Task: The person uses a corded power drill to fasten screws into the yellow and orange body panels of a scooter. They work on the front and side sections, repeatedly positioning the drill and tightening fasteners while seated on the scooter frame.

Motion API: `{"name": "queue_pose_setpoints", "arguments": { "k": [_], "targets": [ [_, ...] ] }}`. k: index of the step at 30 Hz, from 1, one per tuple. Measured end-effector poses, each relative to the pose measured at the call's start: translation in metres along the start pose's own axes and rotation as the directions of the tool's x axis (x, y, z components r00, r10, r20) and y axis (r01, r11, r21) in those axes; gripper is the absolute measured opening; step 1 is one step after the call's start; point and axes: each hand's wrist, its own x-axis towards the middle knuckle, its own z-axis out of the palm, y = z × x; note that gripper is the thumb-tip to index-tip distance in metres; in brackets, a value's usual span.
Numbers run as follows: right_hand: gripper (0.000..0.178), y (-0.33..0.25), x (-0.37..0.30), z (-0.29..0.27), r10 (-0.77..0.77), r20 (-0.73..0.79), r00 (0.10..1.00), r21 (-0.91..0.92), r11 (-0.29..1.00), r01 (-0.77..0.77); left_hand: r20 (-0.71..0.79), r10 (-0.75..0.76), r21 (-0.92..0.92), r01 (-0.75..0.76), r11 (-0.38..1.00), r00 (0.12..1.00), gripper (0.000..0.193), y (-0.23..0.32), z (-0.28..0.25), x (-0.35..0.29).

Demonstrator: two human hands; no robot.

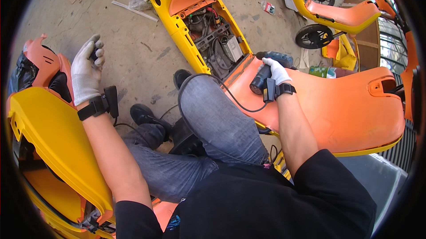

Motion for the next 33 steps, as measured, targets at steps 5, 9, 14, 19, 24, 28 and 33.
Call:
{"name": "queue_pose_setpoints", "arguments": {
  "k": [5, 9, 14, 19, 24, 28, 33],
  "targets": [
    [0.016, -0.002, 0.012, -0.007, 0.032, 0.020, 0.999, -0.017, 0.999, -0.032, -0.015, 0.004, 0.031, -0.004, 1.000, 1.000, 0.031, 0.001, 0.003, -0.001],
    [0.017, 0.000, 0.017, -0.004, 0.020, -0.006, 1.000, -0.039, 0.999, -0.020, -0.008, 0.007, 0.047, -0.007, 0.999, 1.000, 0.031, 0.002, 0.001, 0.000],
    [0.016, -0.014, -0.005, 0.012, 0.060, 0.005, 0.998, -0.129, 0.990, -0.059, -0.013, 0.011, 0.053, -0.010, 0.999, 1.000, 0.031, 0.002, -0.001, -0.002],
    [0.016, -0.019, 0.011, -0.003, 0.074, 0.061, 0.995, -0.140, 0.988, -0.065, -0.005, 0.019, 0.059, -0.019, 0.998, 1.000, 0.031, 0.000, 0.001, -0.001],
    [0.017, -0.023, 0.016, -0.003, 0.110, 0.011, 0.994, -0.170, 0.980, -0.107, -0.012, 0.025, 0.085, -0.024, 0.996, 1.000, 0.031, 0.001, 0.003, -0.003],
    [0.017, -0.029, 0.009, -0.004, 0.125, 0.042, 0.991, -0.211, 0.971, -0.114, 0.016, 0.024, 0.083, -0.025, 0.996, 1.000, 0.032, -0.001, -0.001, -0.003],
    [0.021, -0.041, 0.003, 0.000, 0.159, -0.022, 0.987, -0.255, 0.954, -0.160, 0.007, 0.029, 0.084, -0.029, 0.996, 1.000, 0.032, 0.002, -0.001, -0.008]
  ]
}}
